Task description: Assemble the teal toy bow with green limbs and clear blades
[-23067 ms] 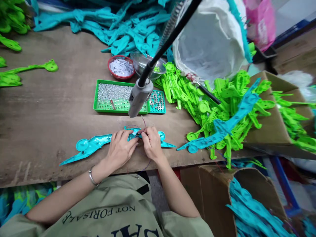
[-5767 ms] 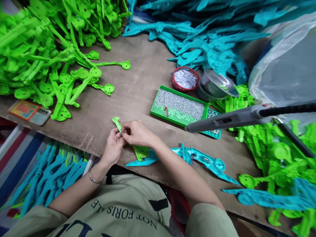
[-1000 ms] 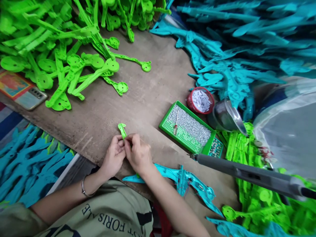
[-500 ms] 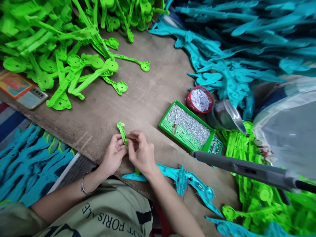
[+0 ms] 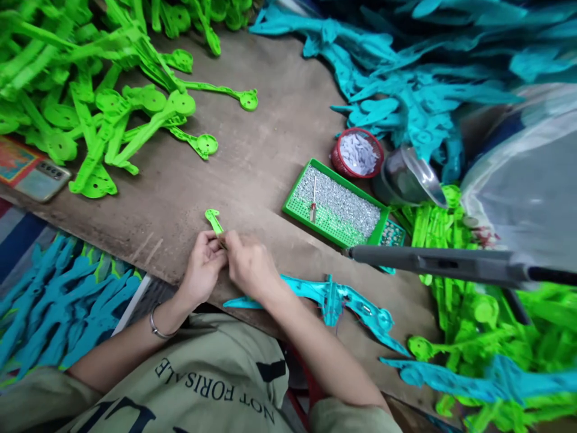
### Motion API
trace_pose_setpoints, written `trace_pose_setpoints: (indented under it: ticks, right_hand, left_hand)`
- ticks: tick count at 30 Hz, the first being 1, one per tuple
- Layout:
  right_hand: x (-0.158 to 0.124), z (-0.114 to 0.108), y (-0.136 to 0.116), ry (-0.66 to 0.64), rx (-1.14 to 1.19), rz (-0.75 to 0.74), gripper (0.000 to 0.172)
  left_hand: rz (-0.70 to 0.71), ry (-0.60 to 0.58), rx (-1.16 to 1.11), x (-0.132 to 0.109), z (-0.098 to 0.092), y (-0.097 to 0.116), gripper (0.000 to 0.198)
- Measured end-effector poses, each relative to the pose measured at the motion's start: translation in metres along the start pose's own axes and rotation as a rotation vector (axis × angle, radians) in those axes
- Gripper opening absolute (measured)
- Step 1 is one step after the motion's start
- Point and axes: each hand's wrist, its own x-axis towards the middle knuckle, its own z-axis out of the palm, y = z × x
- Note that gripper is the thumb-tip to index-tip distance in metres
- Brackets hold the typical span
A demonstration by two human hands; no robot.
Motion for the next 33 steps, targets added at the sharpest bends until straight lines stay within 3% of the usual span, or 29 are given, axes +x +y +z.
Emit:
trace_pose_setpoints:
  ticks: [2,4,7,11,16,22,33]
  right_hand:
    - [-0.004,-0.011,0.006,0.000,0.228,0.045,0.028]
    - [-0.015,-0.019,0.010,0.124,0.389,0.128,0.026]
    - [-0.040,-0.020,0.006,0.327,0.372,0.286,0.022]
    - [-0.073,-0.005,-0.012,0.298,0.067,0.252,0.017]
    - [-0.087,0.017,-0.022,0.392,-0.225,0.250,0.023]
    - [-0.079,0.023,-0.021,0.355,-0.174,0.324,0.013]
    - [-0.074,0.021,-0.028,0.342,-0.015,0.377,0.018]
  left_hand:
    - [-0.003,-0.018,0.004,0.001,0.000,0.001,0.041]
    - [-0.022,-0.046,0.017,0.001,0.000,0.001,0.041]
    - [-0.031,-0.056,0.052,0.001,-0.002,0.001,0.041]
    - [-0.016,-0.044,0.068,0.000,-0.004,0.003,0.045]
    - [-0.073,-0.091,0.044,-0.007,-0.005,0.006,0.052]
    - [-0.036,-0.177,0.037,-0.014,-0.006,0.001,0.074]
    - [-0.029,-0.095,0.081,-0.013,0.001,0.003,0.069]
